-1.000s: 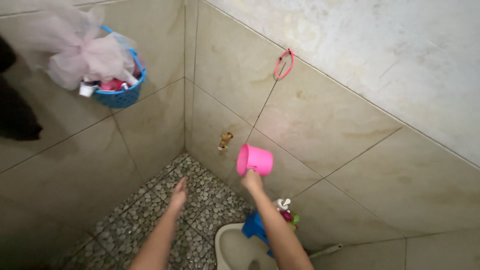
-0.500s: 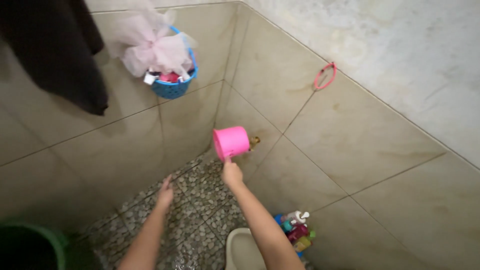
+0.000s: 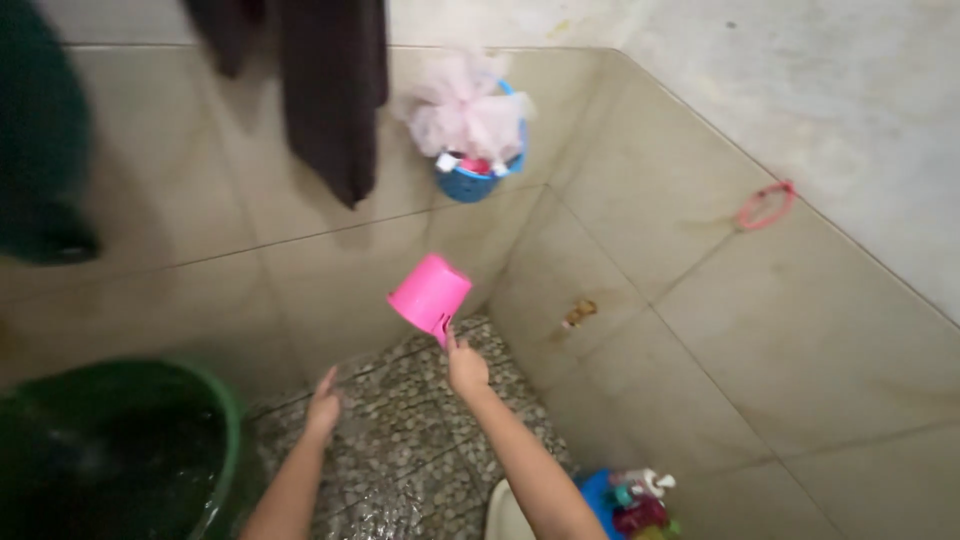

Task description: Cleaning the bathroom floor with a brush and splashing water on the walls and door with a scoop.

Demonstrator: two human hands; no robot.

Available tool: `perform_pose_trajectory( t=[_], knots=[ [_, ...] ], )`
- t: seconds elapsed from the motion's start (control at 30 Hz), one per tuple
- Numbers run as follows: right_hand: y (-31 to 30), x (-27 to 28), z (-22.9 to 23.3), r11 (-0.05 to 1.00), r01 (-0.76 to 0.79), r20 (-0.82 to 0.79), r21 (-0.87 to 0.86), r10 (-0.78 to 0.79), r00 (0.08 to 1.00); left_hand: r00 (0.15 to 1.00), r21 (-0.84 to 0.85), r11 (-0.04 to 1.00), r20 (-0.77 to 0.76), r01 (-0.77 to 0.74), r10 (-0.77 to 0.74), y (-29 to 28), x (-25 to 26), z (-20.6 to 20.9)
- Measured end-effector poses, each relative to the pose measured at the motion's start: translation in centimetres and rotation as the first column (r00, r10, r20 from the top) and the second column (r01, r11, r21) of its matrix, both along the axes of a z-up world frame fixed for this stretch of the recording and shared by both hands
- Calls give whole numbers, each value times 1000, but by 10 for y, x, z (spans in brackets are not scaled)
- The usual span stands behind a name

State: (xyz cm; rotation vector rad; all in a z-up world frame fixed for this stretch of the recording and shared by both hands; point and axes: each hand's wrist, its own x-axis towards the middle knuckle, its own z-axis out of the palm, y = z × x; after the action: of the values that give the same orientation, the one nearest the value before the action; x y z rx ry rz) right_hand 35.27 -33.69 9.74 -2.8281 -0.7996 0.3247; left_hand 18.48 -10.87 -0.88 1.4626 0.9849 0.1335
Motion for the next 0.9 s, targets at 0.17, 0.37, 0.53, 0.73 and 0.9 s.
perform_pose_trajectory(
  t=[0.17, 0.37, 0.53, 0.73, 0.9],
  knots=[
    [55, -14, -93, 959, -241, 97, 149, 229, 969, 944, -27, 998, 324, -57, 63, 34, -68, 14],
    [131, -106, -54, 912, -401, -62, 84, 407, 912, 914, -141, 972, 336, -188, 226, 70, -153, -5],
    [193, -172, -66, 845, -532, -148, 55, 534, 833, 847, -99, 934, 397, -343, 353, 88, -219, -8],
    [261, -228, -144, 767, -640, -165, 43, 637, 753, 777, -93, 905, 482, -414, 405, 116, -293, -22],
    [298, -275, -161, 794, -607, -237, -45, 581, 778, 774, -150, 861, 384, -485, 503, 129, -341, -37]
  ],
)
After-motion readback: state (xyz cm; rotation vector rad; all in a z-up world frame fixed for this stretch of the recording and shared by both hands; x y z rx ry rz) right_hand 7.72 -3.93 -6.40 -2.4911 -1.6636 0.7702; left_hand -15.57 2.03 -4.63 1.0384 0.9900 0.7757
